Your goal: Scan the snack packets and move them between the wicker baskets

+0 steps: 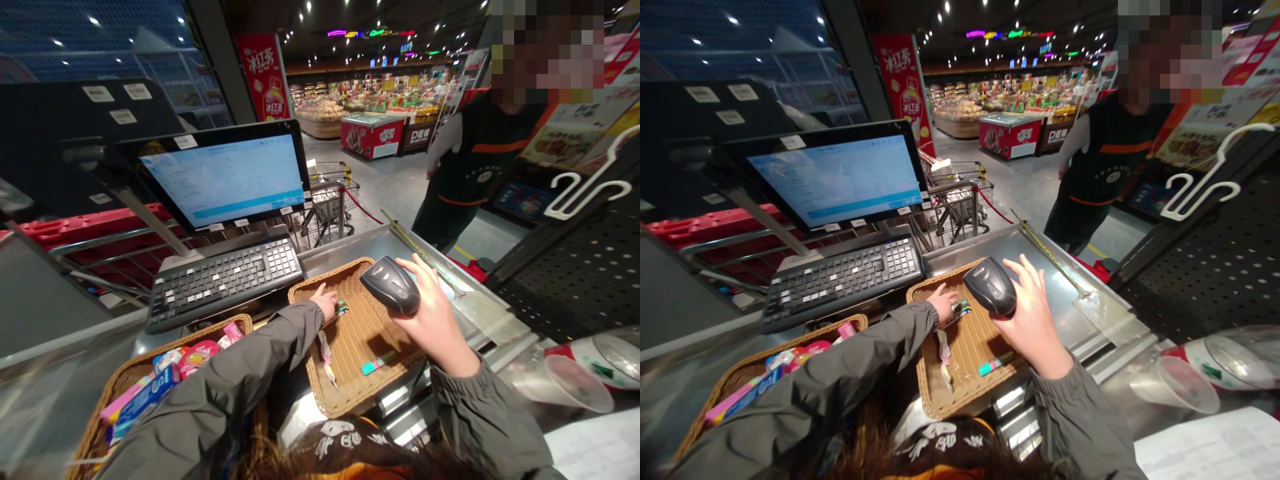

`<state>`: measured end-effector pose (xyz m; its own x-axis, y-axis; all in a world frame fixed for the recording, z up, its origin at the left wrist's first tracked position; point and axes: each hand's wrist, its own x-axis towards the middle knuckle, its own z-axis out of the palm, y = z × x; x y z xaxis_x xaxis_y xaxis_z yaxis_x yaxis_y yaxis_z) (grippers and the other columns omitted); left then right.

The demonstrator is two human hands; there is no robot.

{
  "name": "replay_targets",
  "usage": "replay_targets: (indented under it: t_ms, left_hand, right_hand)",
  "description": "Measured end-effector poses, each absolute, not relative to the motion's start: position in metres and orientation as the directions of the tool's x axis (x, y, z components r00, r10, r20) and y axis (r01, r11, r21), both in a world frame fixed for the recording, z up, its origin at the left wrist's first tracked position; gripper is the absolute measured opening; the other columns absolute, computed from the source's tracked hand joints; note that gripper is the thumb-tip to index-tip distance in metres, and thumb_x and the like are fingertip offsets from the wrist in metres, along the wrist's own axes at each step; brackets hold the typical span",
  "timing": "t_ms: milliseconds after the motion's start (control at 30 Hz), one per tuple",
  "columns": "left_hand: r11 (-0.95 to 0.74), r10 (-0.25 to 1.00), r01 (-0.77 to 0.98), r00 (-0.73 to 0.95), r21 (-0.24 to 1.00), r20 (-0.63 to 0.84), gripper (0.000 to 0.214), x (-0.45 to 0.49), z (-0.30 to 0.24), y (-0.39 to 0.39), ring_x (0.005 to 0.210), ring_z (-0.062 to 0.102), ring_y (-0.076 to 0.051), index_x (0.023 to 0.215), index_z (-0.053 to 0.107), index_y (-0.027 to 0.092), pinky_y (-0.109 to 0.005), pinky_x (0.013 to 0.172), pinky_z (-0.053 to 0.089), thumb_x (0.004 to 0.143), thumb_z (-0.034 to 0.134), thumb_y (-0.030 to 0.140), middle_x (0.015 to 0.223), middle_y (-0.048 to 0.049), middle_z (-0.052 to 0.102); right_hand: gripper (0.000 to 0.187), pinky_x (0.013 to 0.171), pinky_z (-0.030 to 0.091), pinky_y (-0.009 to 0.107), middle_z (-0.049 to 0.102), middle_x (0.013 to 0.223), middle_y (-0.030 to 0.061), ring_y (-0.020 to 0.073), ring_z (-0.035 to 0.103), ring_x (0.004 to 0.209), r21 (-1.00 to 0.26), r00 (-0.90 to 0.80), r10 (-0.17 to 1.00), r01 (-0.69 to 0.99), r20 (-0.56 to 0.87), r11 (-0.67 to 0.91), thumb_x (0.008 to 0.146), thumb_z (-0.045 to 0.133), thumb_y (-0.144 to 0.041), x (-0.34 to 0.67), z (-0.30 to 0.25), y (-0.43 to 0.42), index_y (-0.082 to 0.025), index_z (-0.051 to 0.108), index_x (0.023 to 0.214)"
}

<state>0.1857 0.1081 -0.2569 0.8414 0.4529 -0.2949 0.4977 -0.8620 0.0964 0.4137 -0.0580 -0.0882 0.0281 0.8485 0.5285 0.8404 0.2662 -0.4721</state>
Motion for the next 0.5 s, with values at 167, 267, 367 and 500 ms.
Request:
replay_targets:
  t_ms: [167, 267, 367, 500]
  left_hand:
    - [-0.85, 0.416, 0.511, 0.8, 0.129, -0.432, 0.04, 0.204, -0.271, 0.115, 0.141, 0.039, -0.028, 0.11, 0.068, 0.032, -0.059, 0.117, 0.019, 0.07, 0.075, 0.035, 0.146, -0.0016, 0.054]
    - [-0.838, 0.408, 0.528, 0.774, 0.137, -0.484, 0.063, 0.211, -0.285, 0.111, 0.137, 0.045, -0.026, 0.126, 0.06, 0.029, -0.052, 0.115, 0.027, 0.067, 0.079, 0.038, 0.147, -0.0081, 0.052]
    - [-0.843, 0.399, 0.519, 0.777, 0.137, -0.488, 0.066, 0.21, -0.297, 0.106, 0.135, 0.047, -0.026, 0.128, 0.058, 0.03, -0.049, 0.115, 0.028, 0.065, 0.079, 0.036, 0.147, -0.0078, 0.052]
    - [-0.86, 0.402, 0.495, 0.806, 0.124, -0.435, 0.059, 0.203, -0.307, 0.102, 0.132, 0.049, -0.029, 0.125, 0.061, 0.028, -0.051, 0.114, 0.029, 0.068, 0.077, 0.032, 0.144, -0.0094, 0.055]
  right_hand:
    - [0.045, 0.114, 0.023, 0.07, 0.053, 0.137, 0.0165, 0.0403, 0.03, 0.144, -0.46, -0.003, 0.847, 0.838, 0.532, 0.292, 0.072, 0.062, -0.024, 0.413, -0.089, -0.057, -0.02, 0.057, 0.117]
    - [0.052, 0.114, 0.022, 0.071, 0.053, 0.138, 0.0162, 0.0401, 0.03, 0.144, -0.461, -0.009, 0.845, 0.835, 0.534, 0.3, 0.072, 0.062, -0.025, 0.412, -0.088, -0.057, -0.02, 0.054, 0.123]
    - [0.053, 0.114, 0.021, 0.071, 0.053, 0.138, 0.0155, 0.0396, 0.03, 0.145, -0.469, -0.008, 0.847, 0.83, 0.531, 0.302, 0.073, 0.062, -0.025, 0.411, -0.088, -0.056, -0.021, 0.053, 0.126]
    - [0.049, 0.115, 0.02, 0.071, 0.053, 0.138, 0.0166, 0.0402, 0.029, 0.145, -0.472, -0.01, 0.853, 0.829, 0.523, 0.299, 0.075, 0.062, -0.026, 0.409, -0.088, -0.055, -0.02, 0.055, 0.124]
